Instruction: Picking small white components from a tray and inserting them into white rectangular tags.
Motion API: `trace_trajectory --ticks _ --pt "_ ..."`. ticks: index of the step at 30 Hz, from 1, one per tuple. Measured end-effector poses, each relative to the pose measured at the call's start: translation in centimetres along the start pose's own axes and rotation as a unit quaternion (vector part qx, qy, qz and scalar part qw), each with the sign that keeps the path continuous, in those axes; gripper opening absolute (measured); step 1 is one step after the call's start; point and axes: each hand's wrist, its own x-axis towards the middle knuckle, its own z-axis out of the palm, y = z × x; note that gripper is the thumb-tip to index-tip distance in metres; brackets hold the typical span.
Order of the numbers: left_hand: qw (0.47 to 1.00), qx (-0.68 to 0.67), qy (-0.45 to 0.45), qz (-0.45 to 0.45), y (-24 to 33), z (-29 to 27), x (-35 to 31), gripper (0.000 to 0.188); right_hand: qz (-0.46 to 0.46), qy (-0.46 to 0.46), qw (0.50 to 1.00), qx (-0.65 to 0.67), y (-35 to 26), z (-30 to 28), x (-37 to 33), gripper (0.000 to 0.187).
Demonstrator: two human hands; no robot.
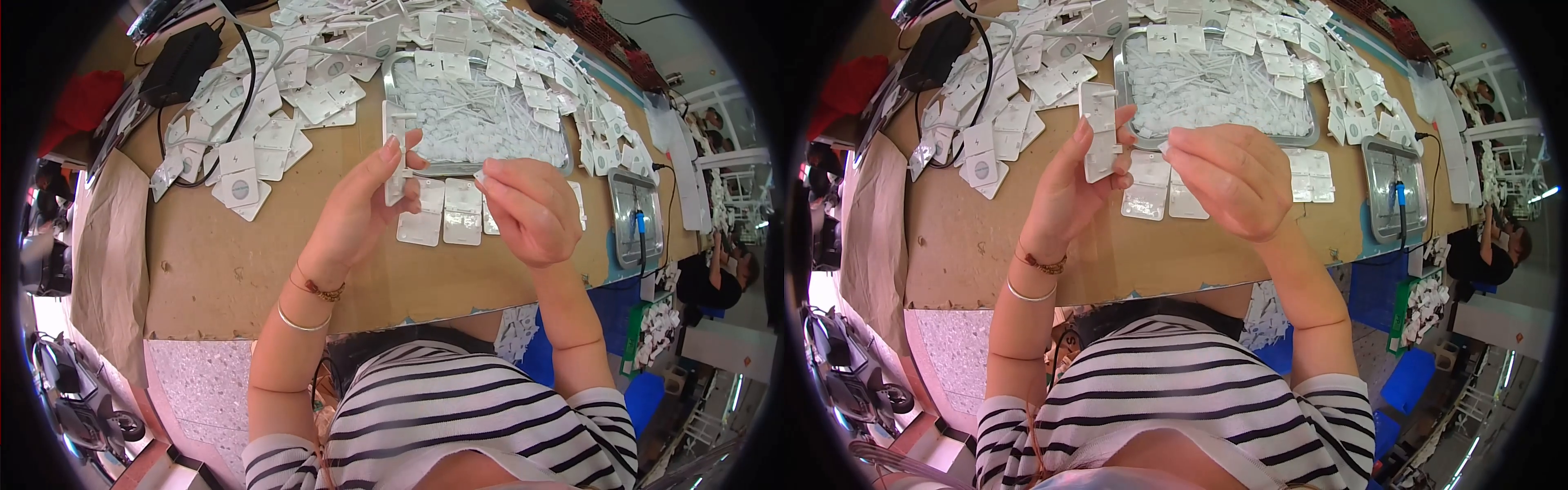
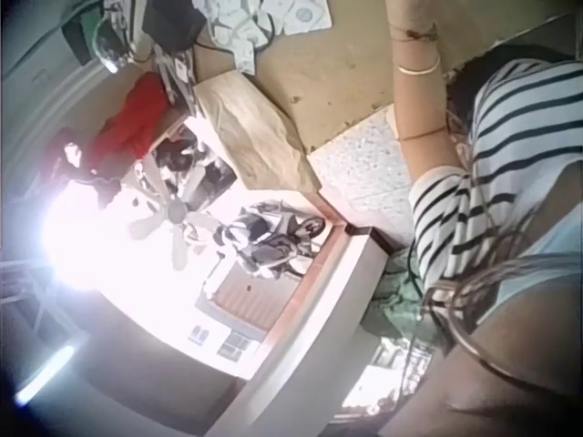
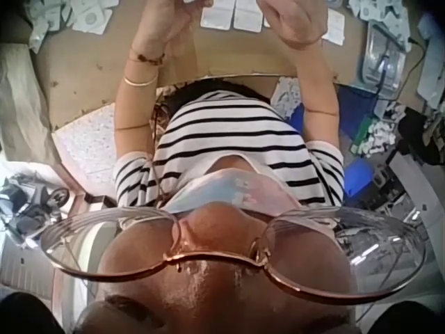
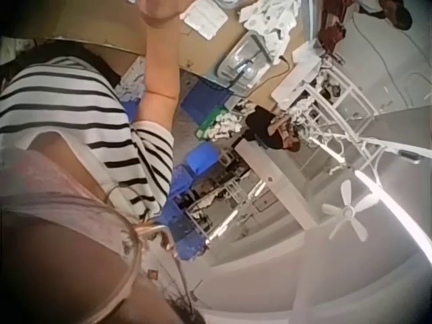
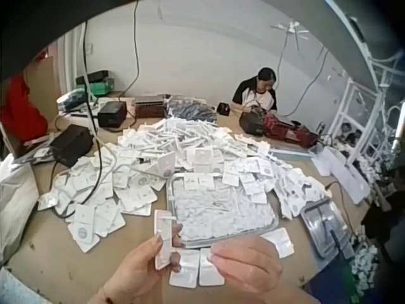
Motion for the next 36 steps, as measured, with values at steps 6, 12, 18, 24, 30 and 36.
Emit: trace_trajectory --ticks 6,12,18,24,30,36 --pt "0.996 0.032 -0.079 -0.035 0.3 1.0 -0.3 0.066 0.556 0.042 0.748 0.36 -1.4 1.8 0.5 0.013" --pt "0.99 0.109 -0.073 -0.054 0.4 0.9 -0.5 0.061 0.482 -0.024 0.839 0.25 -0.4 2.9 0.2 0.013" --pt "0.974 0.208 -0.076 -0.053 0.5 0.4 -0.4 0.064 0.622 -0.047 0.702 0.344 -0.8 2.7 1.2 0.014" --pt "0.983 0.178 -0.034 -0.027 0.2 1.1 -1.2 0.058 0.613 0.012 0.691 0.383 -1.1 3.1 1.1 0.026" --pt "0.86 0.499 0.076 0.078 0.9 0.6 -2.6 0.029 0.61 -0.079 0.73 0.299 -2.1 3.6 0.4 0.022" --pt "0.667 0.721 0.178 0.06 0.4 -3.0 -3.2 0.042 0.549 -0.135 0.786 0.249 -2.1 3.8 -0.1 0.018"
